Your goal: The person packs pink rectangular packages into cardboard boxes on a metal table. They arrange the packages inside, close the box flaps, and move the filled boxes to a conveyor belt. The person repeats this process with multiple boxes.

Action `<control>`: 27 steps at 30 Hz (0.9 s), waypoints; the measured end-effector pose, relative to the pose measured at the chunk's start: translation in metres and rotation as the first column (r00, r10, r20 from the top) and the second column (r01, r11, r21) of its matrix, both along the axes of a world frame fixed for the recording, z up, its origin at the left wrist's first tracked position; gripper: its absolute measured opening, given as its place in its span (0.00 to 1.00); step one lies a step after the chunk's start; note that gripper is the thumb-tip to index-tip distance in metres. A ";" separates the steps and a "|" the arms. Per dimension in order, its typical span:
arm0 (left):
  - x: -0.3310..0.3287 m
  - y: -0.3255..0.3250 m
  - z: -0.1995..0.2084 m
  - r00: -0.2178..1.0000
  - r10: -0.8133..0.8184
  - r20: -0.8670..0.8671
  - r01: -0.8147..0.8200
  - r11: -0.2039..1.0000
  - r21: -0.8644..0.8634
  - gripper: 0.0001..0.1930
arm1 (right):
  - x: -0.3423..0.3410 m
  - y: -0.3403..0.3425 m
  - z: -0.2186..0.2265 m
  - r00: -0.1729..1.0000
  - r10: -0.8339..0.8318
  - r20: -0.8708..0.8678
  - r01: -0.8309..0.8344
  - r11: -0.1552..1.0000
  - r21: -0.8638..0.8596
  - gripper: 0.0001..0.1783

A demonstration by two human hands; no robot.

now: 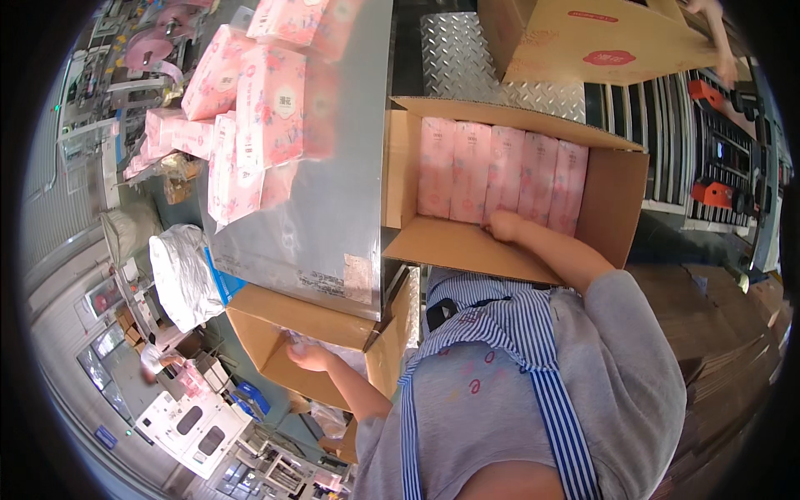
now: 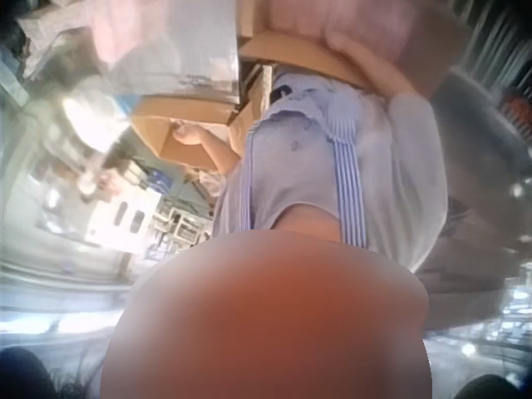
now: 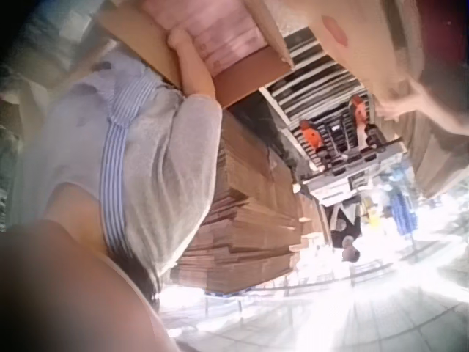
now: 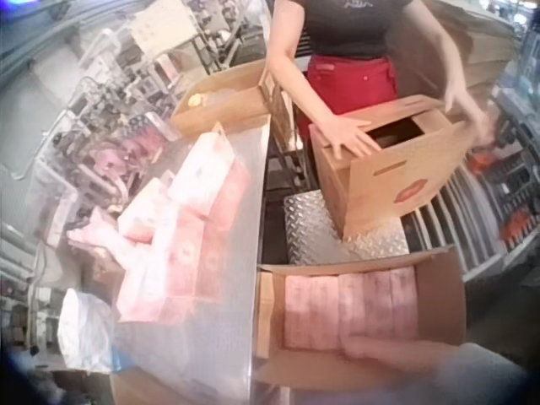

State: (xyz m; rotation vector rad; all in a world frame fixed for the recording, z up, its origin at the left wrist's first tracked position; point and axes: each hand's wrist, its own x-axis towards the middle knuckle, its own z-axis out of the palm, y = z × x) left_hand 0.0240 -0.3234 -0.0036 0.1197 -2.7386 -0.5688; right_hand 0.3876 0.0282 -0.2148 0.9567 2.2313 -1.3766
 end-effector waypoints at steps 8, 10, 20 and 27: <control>-0.001 0.004 -0.015 0.975 0.193 0.112 -0.179 0.976 -0.126 0.21 | 0.064 0.079 0.054 0.937 -0.162 0.308 0.006 0.892 0.452 0.12; -0.030 0.025 -0.005 0.990 -0.136 -0.034 0.126 0.970 -0.207 0.21 | 0.097 0.063 0.020 0.897 0.236 0.373 -0.375 0.853 0.363 0.10; -0.221 0.304 0.057 0.677 -0.606 0.417 0.736 0.543 -0.404 0.43 | -0.007 0.064 0.116 0.998 -0.062 -0.025 0.067 0.949 0.307 0.10; -0.162 0.382 0.057 0.567 -0.639 0.519 0.803 0.570 -0.176 0.31 | -0.216 0.158 0.224 0.727 -0.114 -0.677 0.471 0.801 0.371 0.17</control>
